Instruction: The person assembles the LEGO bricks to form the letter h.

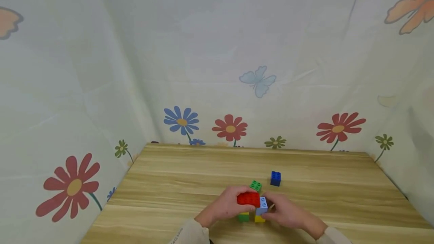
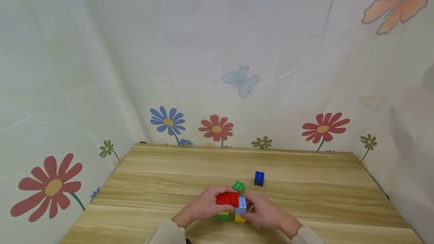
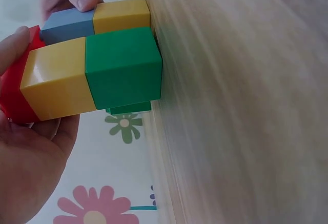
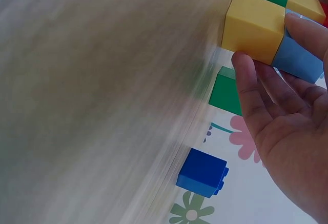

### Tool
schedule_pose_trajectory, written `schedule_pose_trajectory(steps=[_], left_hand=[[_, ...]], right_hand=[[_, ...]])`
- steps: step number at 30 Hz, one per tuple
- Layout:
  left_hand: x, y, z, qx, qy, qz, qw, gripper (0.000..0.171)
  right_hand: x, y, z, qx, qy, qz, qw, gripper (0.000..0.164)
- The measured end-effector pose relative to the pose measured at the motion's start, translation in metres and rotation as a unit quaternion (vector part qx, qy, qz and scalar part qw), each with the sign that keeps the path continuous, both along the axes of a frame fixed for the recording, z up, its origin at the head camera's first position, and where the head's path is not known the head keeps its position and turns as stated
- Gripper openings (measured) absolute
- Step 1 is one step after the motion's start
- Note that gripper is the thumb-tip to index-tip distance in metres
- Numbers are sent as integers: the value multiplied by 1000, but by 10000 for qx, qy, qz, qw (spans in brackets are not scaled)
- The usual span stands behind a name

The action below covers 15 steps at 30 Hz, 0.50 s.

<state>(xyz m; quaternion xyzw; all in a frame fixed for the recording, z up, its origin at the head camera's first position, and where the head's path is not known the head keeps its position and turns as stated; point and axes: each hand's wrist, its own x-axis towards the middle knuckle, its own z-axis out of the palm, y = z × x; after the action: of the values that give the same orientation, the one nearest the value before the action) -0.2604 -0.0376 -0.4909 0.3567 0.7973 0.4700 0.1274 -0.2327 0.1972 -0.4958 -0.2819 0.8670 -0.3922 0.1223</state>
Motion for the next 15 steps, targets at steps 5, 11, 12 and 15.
schedule_pose_trajectory(steps=[5, 11, 12, 15], left_hand=[[0, 1, 3, -77, 73, -85, 9999, 40], [1, 4, 4, -144, 146, -94, 9997, 40], [1, 4, 3, -161, 172, -104, 9997, 40], [1, 5, 2, -165, 216, -148, 9995, 41]], right_hand=[[-1, -1, 1, 26, -44, -15, 10000, 31], [-1, 0, 0, -53, 61, 100, 9999, 28], [-1, 0, 0, -68, 74, 125, 9999, 27], [0, 0, 0, -89, 67, 153, 9998, 27]])
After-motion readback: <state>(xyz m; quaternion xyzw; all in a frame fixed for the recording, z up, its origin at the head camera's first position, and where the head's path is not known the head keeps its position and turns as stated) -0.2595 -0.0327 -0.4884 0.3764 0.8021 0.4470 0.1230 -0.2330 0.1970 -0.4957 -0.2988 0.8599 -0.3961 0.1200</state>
